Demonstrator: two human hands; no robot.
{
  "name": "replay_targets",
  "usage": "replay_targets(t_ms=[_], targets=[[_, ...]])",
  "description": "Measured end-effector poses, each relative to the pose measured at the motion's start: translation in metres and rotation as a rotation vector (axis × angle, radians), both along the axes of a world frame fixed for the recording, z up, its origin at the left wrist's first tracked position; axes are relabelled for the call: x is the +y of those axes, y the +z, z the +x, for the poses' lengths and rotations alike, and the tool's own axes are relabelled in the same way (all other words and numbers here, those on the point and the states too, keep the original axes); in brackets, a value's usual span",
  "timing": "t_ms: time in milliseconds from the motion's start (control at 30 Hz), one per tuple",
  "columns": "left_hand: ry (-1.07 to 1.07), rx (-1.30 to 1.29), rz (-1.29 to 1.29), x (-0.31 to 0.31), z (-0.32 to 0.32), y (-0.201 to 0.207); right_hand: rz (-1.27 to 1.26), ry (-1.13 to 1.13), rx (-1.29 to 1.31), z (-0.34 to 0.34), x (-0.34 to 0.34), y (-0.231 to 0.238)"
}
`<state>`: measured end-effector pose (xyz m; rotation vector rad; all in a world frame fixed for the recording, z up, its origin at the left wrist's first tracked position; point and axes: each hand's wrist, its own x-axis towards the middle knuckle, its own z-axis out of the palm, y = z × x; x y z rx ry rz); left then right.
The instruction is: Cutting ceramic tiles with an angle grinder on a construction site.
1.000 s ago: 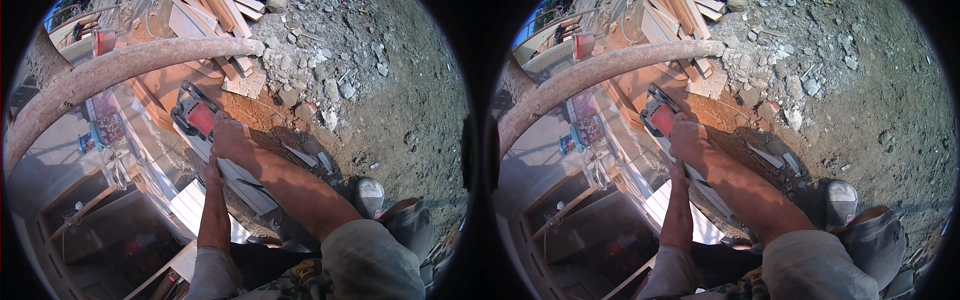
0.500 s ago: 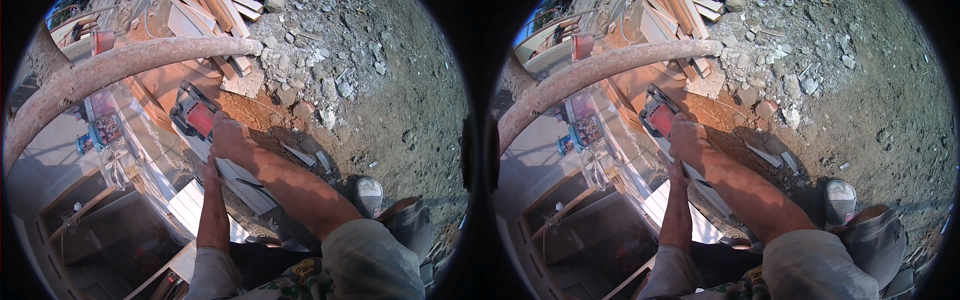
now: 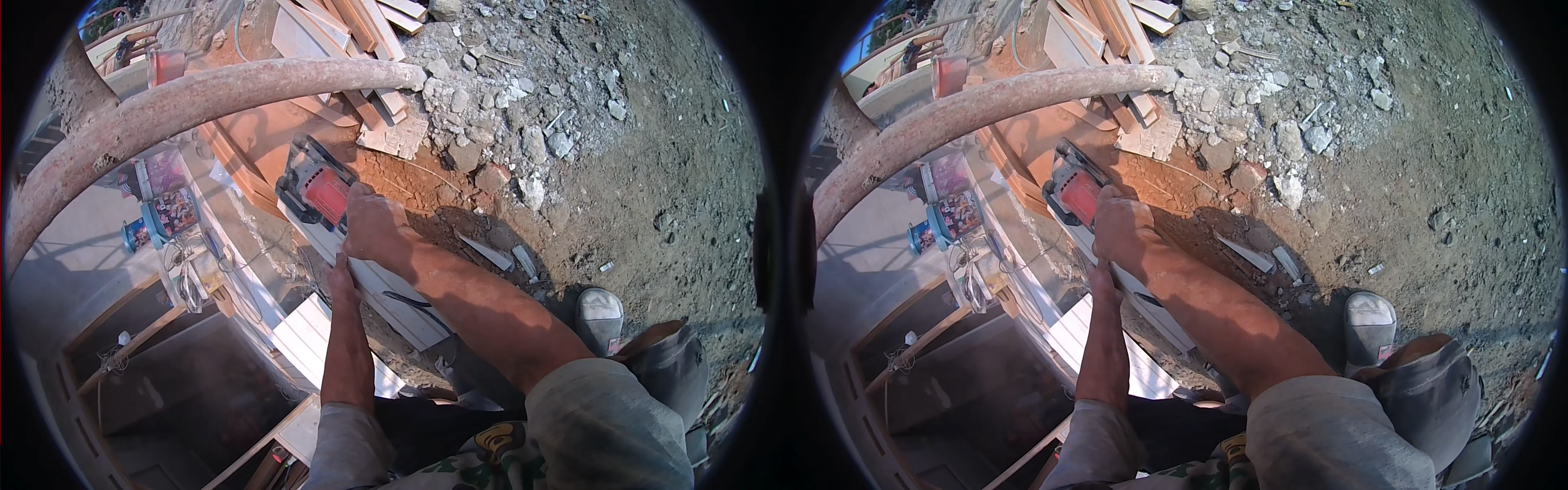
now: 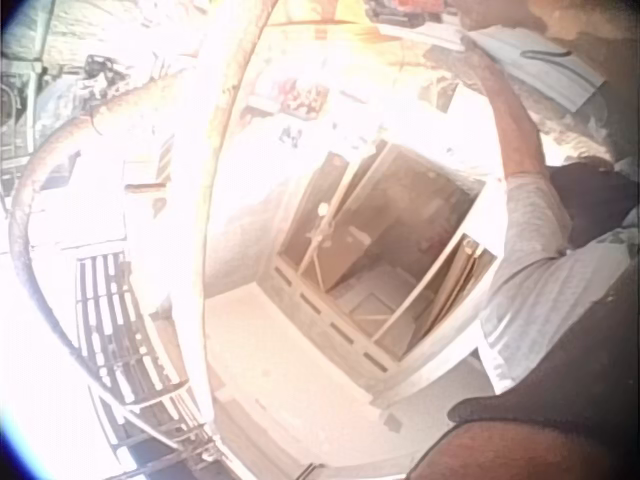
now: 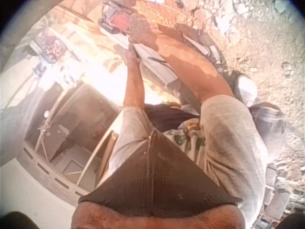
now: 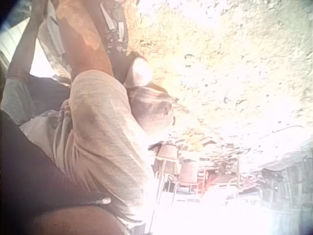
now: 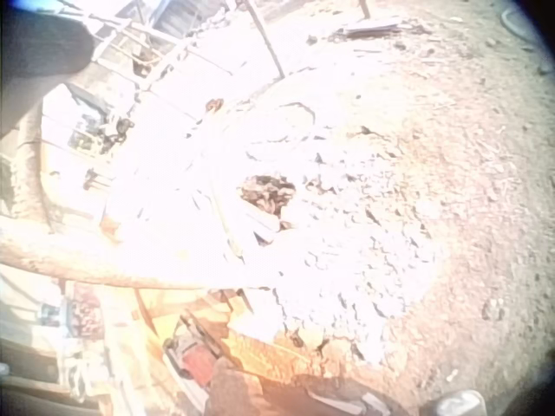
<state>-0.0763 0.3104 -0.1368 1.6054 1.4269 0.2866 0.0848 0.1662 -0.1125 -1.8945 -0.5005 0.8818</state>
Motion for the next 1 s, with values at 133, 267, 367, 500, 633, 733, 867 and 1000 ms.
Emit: replay_targets(t_ms=[133, 267, 367, 500, 633, 733, 867, 1000], targets=[[-0.024, -0.031, -0.007, -0.002, -0.002, -0.003, -0.025, 0.048, 0.02, 0.003, -0.008, 0.003], [-0.023, -0.061, -0.035, -0.005, 0.003, -0.004, -0.053, 0.065, 0.018, 0.004, -0.016, 0.005], [-0.013, -0.038, 0.002, -0.004, 0.002, -0.001, 0.002, 0.055, 0.01, 0.005, -0.019, 0.007], [-0.022, -0.046, -0.005, -0.007, 0.005, -0.004, -0.028, 0.047, 0.021, 0.004, -0.019, 0.003], [-0.015, -0.051, 0.0, -0.002, 0.001, -0.004, -0.003, 0.027, 0.029, 0.003, -0.023, 0.005], [-0.062, -0.104, -0.05, 0.009, -0.005, -0.006, 0.007, 0.014, 0.022, 0.001, -0.023, 0.008], [-0.036, -0.03, -0.042, 0.003, -0.001, -0.008, 0.015, -0.009, 0.042, 0.0, -0.03, 0.005], [0.023, -0.058, -0.015, 0.006, -0.002, -0.009, 0.078, -0.025, 0.042, -0.001, -0.036, 0.007]])
